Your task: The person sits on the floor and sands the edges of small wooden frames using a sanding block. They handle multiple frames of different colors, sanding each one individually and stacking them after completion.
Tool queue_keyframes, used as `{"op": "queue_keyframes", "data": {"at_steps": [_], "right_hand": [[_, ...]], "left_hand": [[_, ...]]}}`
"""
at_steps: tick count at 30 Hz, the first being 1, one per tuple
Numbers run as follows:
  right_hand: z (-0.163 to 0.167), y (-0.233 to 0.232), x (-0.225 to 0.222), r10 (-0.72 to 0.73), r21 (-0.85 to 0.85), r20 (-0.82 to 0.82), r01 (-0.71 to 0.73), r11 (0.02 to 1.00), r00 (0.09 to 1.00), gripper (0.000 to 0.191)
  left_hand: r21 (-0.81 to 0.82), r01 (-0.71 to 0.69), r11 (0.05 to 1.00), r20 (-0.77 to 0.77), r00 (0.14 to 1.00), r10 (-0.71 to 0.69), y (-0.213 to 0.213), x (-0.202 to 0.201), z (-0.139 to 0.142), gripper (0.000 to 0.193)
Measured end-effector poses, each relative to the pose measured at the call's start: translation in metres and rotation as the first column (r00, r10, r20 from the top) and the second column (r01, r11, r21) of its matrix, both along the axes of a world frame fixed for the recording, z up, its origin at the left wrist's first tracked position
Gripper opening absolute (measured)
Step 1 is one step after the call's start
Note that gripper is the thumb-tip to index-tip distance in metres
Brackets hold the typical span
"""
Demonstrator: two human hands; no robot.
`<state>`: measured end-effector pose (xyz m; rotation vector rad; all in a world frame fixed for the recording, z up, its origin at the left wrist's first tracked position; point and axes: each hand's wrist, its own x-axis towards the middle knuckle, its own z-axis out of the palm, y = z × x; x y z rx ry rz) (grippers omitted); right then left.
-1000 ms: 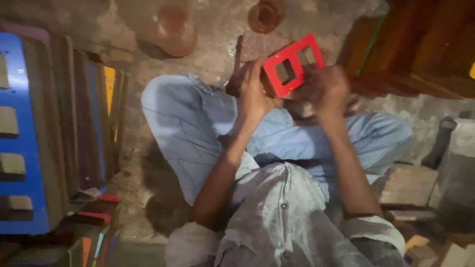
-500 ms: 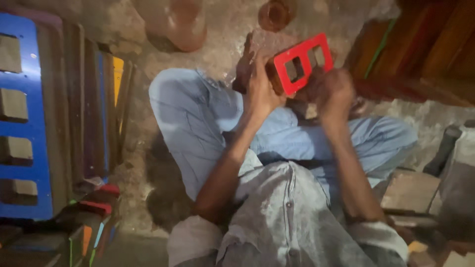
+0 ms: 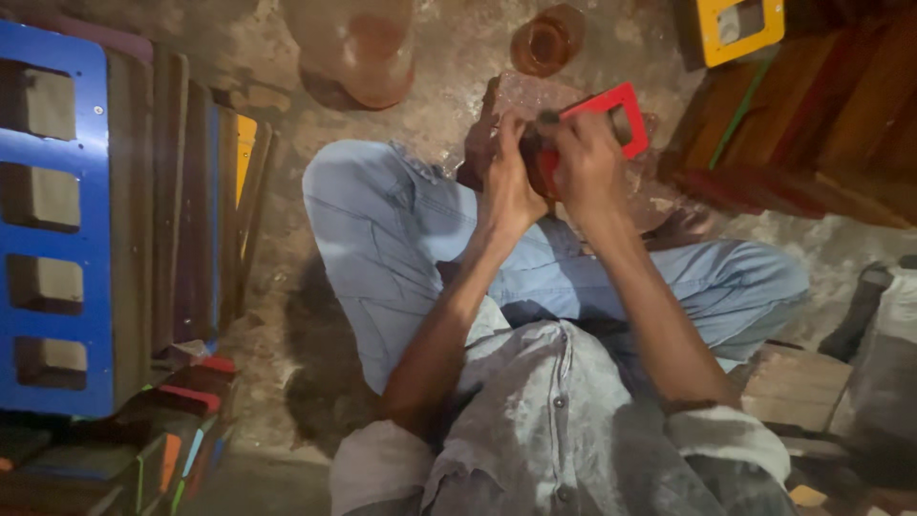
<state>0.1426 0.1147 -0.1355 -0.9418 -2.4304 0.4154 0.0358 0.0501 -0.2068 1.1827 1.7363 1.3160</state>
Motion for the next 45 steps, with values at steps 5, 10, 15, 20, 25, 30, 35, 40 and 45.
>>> {"op": "queue_keyframes", "data": {"at_steps": [5, 10, 15, 20, 25, 30, 35, 40, 45], "right_hand": [[0.024, -0.037, 0.032, 0.035, -0.092, 0.075, -0.028, 0.995, 0.997, 0.038], [0.018, -0.027, 0.018, 0.011, -0.035, 0.088, -0.008, 0.999, 0.996, 0.041], [-0.01, 0.014, 0.01, -0.082, -0.013, 0.066, 0.083, 0.996, 0.994, 0.027], [-0.02, 0.078, 0.049, -0.293, -0.029, 0.113, 0.298, 0.954, 0.949, 0.023], [-0.029, 0.041, 0.034, -0.061, -0.062, -0.021, 0.059, 0.996, 0.998, 0.018], [-0.014, 0.034, 0.03, -0.38, -0.505, -0.206, 0.235, 0.831, 0.902, 0.014], [-0.017, 0.08, 0.069, -0.255, -0.04, 0.086, 0.259, 0.965, 0.963, 0.024], [-0.025, 0.053, 0.104, -0.291, -0.098, 0.098, 0.3, 0.949, 0.952, 0.034], [-0.015, 0.006, 0.107, -0.307, -0.015, 0.132, 0.311, 0.95, 0.943, 0.034]], "left_hand": [[-0.061, 0.032, 0.998, 0.097, 0.995, -0.026, 0.003, -0.001, -0.001, 0.114], [-0.165, 0.076, 0.983, 0.081, 0.995, -0.064, 0.002, 0.002, 0.001, 0.108], [-0.059, 0.014, 0.998, -0.008, 1.0, -0.015, 0.0, 0.0, 0.006, 0.11], [-0.105, 0.049, 0.993, 0.099, 0.994, -0.038, 0.002, 0.001, 0.01, 0.108], [0.0, 0.017, 1.0, 0.007, 1.0, -0.017, 0.003, 0.001, 0.013, 0.1], [-0.234, 0.083, 0.969, 0.102, 0.993, -0.06, -0.001, -0.002, 0.017, 0.098], [-0.186, 0.031, 0.982, 0.046, 0.999, -0.022, 0.001, 0.0, 0.017, 0.091], [-0.033, -0.021, 0.999, 0.003, 1.0, 0.021, 0.001, 0.0, 0.014, 0.087], [-0.083, 0.005, 0.997, 0.031, 1.0, -0.002, 0.0, -0.001, 0.019, 0.085]]}}
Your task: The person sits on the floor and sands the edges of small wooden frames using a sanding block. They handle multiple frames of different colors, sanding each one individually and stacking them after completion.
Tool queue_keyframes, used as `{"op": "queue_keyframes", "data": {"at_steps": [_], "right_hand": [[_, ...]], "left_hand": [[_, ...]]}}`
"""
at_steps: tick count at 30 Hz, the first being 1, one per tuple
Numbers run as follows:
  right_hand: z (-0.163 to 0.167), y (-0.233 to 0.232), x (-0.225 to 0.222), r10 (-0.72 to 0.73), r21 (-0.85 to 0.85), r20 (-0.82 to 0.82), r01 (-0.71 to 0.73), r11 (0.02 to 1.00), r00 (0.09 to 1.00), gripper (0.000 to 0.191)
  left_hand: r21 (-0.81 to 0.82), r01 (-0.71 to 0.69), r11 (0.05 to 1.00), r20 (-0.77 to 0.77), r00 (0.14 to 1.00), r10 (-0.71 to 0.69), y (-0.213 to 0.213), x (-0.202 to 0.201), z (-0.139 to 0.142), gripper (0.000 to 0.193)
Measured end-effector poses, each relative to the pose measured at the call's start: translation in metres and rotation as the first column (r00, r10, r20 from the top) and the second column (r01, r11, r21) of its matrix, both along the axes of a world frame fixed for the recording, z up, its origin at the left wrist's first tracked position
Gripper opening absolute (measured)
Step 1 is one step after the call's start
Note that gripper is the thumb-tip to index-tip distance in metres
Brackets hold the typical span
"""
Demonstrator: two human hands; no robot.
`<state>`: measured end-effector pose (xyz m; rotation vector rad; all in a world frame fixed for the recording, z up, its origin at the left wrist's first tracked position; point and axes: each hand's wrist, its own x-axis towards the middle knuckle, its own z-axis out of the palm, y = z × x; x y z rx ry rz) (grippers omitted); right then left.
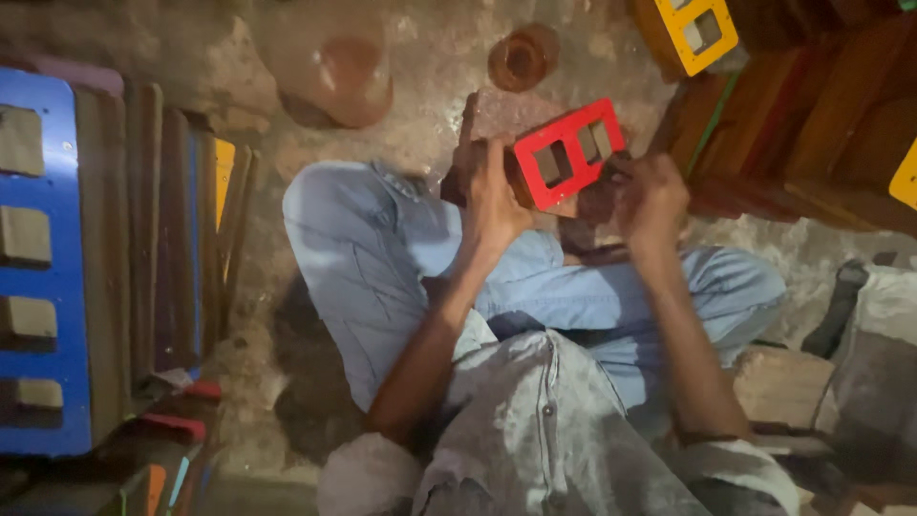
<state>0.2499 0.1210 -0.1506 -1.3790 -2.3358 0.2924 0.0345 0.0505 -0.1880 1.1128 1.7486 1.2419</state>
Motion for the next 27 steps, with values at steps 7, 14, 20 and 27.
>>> {"op": "queue_keyframes", "data": {"at_steps": [7, 14, 20, 27], "right_hand": [[0.011, -0.016, -0.036, 0.051, 0.028, -0.007, -0.05, 0.998, 0.999, 0.035], [0.007, 0.039, -0.081, 0.182, 0.034, -0.001, -0.181, 0.983, 0.983, 0.028], [0.016, 0.02, -0.064, 0.208, 0.032, -0.002, -0.208, 0.978, 0.978, 0.032], [0.02, -0.04, -0.04, 0.172, -0.021, -0.018, -0.173, 0.985, 0.985, 0.041]], "left_hand": [[-0.03, 0.058, 0.998, -0.01, 0.998, -0.058, 0.0, -0.001, 0.003, 0.107], [-0.151, 0.083, 0.985, -0.015, 0.996, -0.087, 0.0, 0.001, 0.001, 0.108], [-0.056, 0.032, 0.998, 0.01, 0.999, -0.032, 0.001, -0.002, 0.004, 0.103], [-0.099, 0.056, 0.993, 0.05, 0.997, -0.052, 0.002, -0.001, -0.005, 0.102]]}}
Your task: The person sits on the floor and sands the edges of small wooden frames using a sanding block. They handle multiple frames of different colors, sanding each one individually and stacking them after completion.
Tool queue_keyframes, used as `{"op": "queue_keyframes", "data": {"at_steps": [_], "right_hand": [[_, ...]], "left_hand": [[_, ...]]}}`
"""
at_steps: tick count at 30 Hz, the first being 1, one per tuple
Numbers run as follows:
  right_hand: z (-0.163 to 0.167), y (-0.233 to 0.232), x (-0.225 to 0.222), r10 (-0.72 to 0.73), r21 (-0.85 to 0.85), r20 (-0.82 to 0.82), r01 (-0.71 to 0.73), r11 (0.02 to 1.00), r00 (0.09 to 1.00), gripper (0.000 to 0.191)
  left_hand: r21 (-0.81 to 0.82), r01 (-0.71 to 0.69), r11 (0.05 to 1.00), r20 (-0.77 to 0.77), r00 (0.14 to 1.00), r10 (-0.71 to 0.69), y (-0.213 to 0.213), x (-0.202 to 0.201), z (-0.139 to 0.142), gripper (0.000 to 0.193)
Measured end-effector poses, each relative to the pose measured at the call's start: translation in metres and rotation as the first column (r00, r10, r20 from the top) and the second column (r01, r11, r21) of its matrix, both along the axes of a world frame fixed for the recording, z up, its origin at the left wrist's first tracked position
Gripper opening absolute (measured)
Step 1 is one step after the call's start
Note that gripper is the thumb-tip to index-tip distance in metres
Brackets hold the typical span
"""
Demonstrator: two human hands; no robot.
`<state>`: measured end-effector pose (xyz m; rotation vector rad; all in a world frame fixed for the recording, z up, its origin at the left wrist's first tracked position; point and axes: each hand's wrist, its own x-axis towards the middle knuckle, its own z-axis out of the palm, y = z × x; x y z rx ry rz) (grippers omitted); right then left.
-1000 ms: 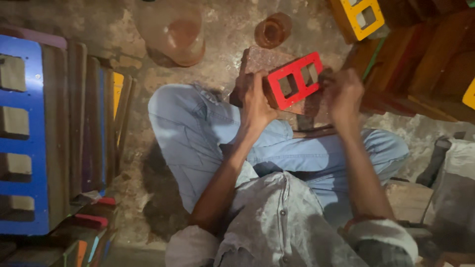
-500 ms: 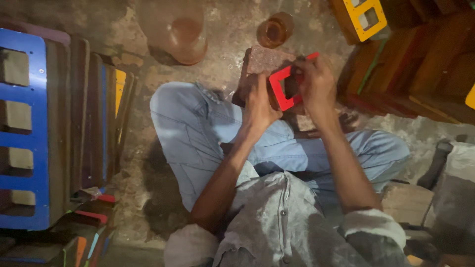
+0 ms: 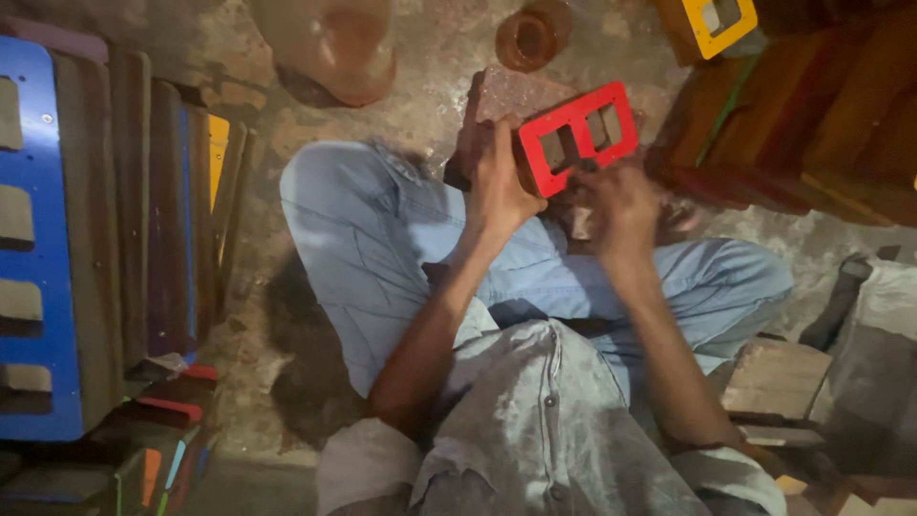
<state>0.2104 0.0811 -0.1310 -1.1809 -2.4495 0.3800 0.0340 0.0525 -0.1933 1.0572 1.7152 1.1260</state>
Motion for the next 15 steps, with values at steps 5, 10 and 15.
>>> {"op": "queue_keyframes", "data": {"at_steps": [5, 10, 15], "right_hand": [[-0.01, -0.002, -0.002, 0.076, 0.068, -0.031, -0.074, 0.995, 0.997, 0.032], [-0.017, 0.039, 0.035, -0.151, 0.049, 0.059, 0.148, 0.988, 0.987, 0.021], [-0.031, 0.017, 0.024, 0.01, 0.079, 0.038, -0.013, 0.997, 0.999, 0.022]], "left_hand": [[0.115, -0.023, 0.993, -0.048, 0.998, 0.028, -0.001, 0.001, -0.004, 0.099], [0.06, -0.011, 0.998, -0.064, 0.998, 0.015, 0.001, 0.004, -0.006, 0.106], [0.144, -0.034, 0.989, -0.094, 0.994, 0.048, 0.003, 0.004, -0.002, 0.099]]}}
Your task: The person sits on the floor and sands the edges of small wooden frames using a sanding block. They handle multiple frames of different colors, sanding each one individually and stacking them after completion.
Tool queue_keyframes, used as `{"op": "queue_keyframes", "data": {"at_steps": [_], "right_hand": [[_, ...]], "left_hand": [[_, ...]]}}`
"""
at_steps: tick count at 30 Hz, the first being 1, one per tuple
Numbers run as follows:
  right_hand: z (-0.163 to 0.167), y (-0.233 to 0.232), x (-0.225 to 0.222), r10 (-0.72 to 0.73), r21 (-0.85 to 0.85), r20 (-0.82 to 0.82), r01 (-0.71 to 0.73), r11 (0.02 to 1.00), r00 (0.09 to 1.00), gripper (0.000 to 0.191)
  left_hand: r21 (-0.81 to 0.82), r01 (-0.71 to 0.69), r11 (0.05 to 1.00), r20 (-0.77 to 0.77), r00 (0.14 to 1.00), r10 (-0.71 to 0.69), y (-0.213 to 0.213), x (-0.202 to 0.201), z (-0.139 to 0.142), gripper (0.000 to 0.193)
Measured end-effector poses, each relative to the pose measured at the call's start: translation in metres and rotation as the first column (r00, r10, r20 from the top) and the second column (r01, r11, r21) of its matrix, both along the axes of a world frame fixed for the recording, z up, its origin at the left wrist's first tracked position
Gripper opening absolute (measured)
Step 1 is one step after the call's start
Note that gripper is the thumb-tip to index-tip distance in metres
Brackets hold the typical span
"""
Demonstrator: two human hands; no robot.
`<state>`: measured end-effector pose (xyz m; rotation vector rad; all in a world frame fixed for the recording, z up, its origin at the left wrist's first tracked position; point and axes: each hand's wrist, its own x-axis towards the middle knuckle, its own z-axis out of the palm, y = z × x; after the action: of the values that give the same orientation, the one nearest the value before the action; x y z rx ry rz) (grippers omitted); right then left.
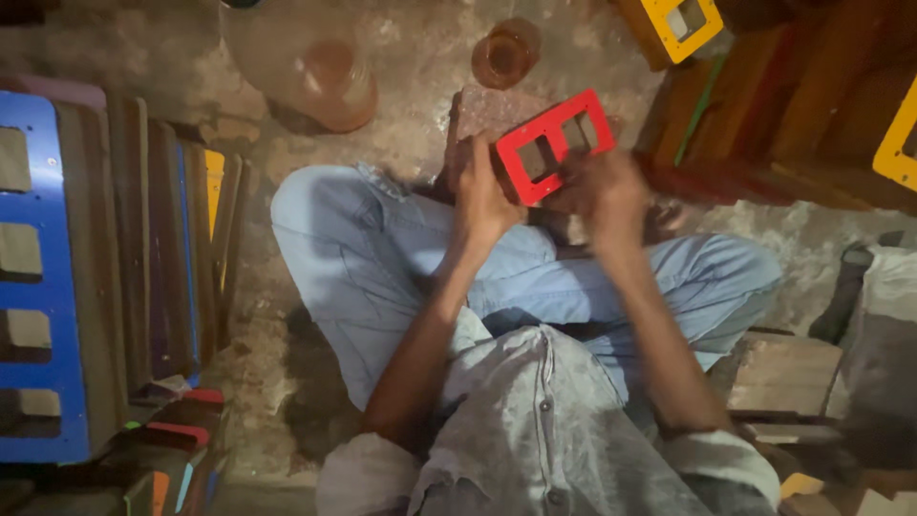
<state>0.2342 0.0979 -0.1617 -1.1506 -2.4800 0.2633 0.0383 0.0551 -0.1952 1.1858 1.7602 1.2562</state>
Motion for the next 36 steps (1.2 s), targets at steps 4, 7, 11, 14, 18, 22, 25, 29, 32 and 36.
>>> {"op": "queue_keyframes", "data": {"at_steps": [4, 7, 11, 14, 18, 22, 25, 29, 32, 36], "right_hand": [[0.015, -0.017, -0.017, 0.129, -0.064, -0.157, -0.14, 0.988, 0.979, 0.036], [0.028, 0.002, -0.011, -0.077, -0.059, -0.057, 0.074, 0.996, 0.995, 0.04], [0.014, 0.045, -0.004, -0.276, -0.059, -0.032, 0.274, 0.96, 0.961, 0.029], [-0.001, 0.074, -0.01, -0.263, -0.014, -0.088, 0.263, 0.965, 0.961, 0.031], [-0.001, 0.092, -0.035, -0.145, 0.017, -0.015, 0.145, 0.989, 0.989, 0.03], [0.01, 0.058, -0.064, 0.044, -0.097, -0.009, -0.045, 0.994, 0.999, 0.041], [0.012, 0.039, -0.068, 0.147, -0.144, -0.023, -0.148, 0.978, 0.989, 0.035], [0.012, 0.068, -0.041, 0.09, -0.006, -0.019, -0.09, 0.996, 0.996, 0.034], [0.015, 0.092, -0.009, -0.151, -0.036, 0.141, 0.157, 0.987, 0.978, 0.025], [0.021, 0.071, 0.022, -0.622, -0.717, -0.302, 0.258, 0.648, 0.723, 0.013]], "left_hand": [[-0.066, 0.057, 0.996, 0.141, 0.989, -0.047, -0.001, -0.004, 0.01, 0.087], [-0.15, 0.042, 0.988, 0.207, 0.978, -0.01, -0.002, -0.006, 0.018, 0.092], [0.104, 0.005, 0.995, 0.084, 0.996, -0.014, -0.002, -0.007, 0.026, 0.082], [0.063, 0.026, 0.998, 0.117, 0.993, -0.034, -0.002, -0.007, 0.029, 0.08], [0.157, 0.018, 0.987, -0.176, 0.984, 0.01, -0.002, -0.008, 0.027, 0.081], [-0.051, 0.043, 0.998, 0.164, 0.986, -0.034, -0.002, -0.008, 0.025, 0.083], [-0.167, 0.058, 0.984, 0.208, 0.978, -0.022, -0.001, -0.008, 0.023, 0.096], [0.05, -0.003, 0.999, -0.017, 1.0, 0.004, 0.0, -0.006, 0.022, 0.094], [-0.122, 0.056, 0.991, 0.035, 0.998, -0.052, 0.0, -0.004, 0.021, 0.077], [-0.051, 0.051, 0.997, -0.248, 0.967, -0.062, -0.002, -0.002, 0.017, 0.079]]}}
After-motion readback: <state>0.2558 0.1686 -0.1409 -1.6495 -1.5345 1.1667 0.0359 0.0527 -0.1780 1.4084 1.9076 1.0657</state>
